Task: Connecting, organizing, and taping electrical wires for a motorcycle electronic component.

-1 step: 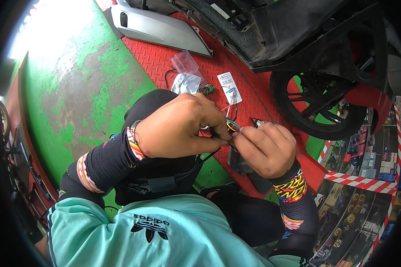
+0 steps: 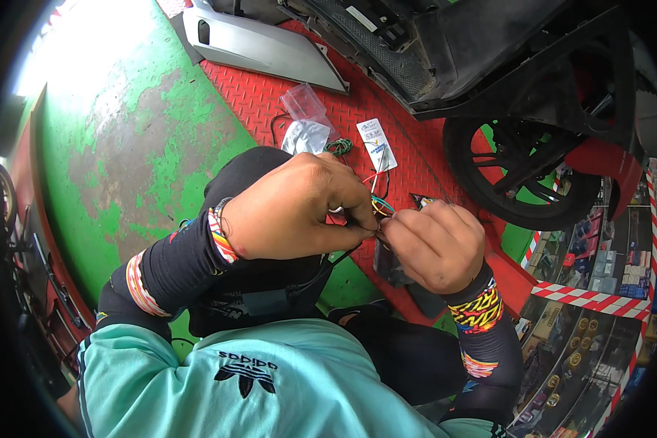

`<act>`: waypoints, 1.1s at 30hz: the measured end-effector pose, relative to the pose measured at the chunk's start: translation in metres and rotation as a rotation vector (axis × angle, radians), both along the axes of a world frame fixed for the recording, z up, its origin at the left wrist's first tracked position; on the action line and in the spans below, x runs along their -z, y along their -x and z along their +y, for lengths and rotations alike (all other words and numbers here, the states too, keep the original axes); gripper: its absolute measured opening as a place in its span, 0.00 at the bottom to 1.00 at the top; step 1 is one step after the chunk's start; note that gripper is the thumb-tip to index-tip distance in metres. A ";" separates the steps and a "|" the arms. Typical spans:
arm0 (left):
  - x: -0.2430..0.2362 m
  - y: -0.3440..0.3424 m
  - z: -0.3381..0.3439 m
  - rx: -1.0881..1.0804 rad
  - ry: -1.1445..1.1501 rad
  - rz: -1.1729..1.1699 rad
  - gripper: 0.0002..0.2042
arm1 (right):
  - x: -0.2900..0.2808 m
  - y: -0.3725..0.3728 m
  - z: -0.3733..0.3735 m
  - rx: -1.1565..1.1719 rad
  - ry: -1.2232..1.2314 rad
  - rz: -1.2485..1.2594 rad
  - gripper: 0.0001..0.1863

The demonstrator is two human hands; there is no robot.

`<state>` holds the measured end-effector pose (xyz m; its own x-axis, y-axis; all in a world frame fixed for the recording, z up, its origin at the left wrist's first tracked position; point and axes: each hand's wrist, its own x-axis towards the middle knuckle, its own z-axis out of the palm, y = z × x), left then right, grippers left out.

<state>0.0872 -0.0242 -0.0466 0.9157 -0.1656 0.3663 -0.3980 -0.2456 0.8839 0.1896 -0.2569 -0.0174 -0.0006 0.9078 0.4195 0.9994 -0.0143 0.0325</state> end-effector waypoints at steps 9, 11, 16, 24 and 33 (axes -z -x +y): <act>0.001 0.000 0.003 0.000 -0.012 0.016 0.05 | -0.014 0.025 0.005 0.516 0.162 1.481 0.14; 0.001 0.000 0.003 0.005 -0.004 0.020 0.05 | -0.014 0.023 0.002 0.534 0.142 1.427 0.16; -0.001 -0.002 0.001 0.022 0.000 0.011 0.05 | 0.000 0.006 -0.009 0.121 -0.086 0.126 0.17; -0.001 -0.001 0.000 0.009 -0.009 0.024 0.05 | 0.000 0.009 0.000 0.046 -0.037 0.041 0.09; 0.001 -0.002 0.004 0.019 -0.014 0.020 0.05 | 0.000 0.027 -0.004 0.563 0.140 1.571 0.16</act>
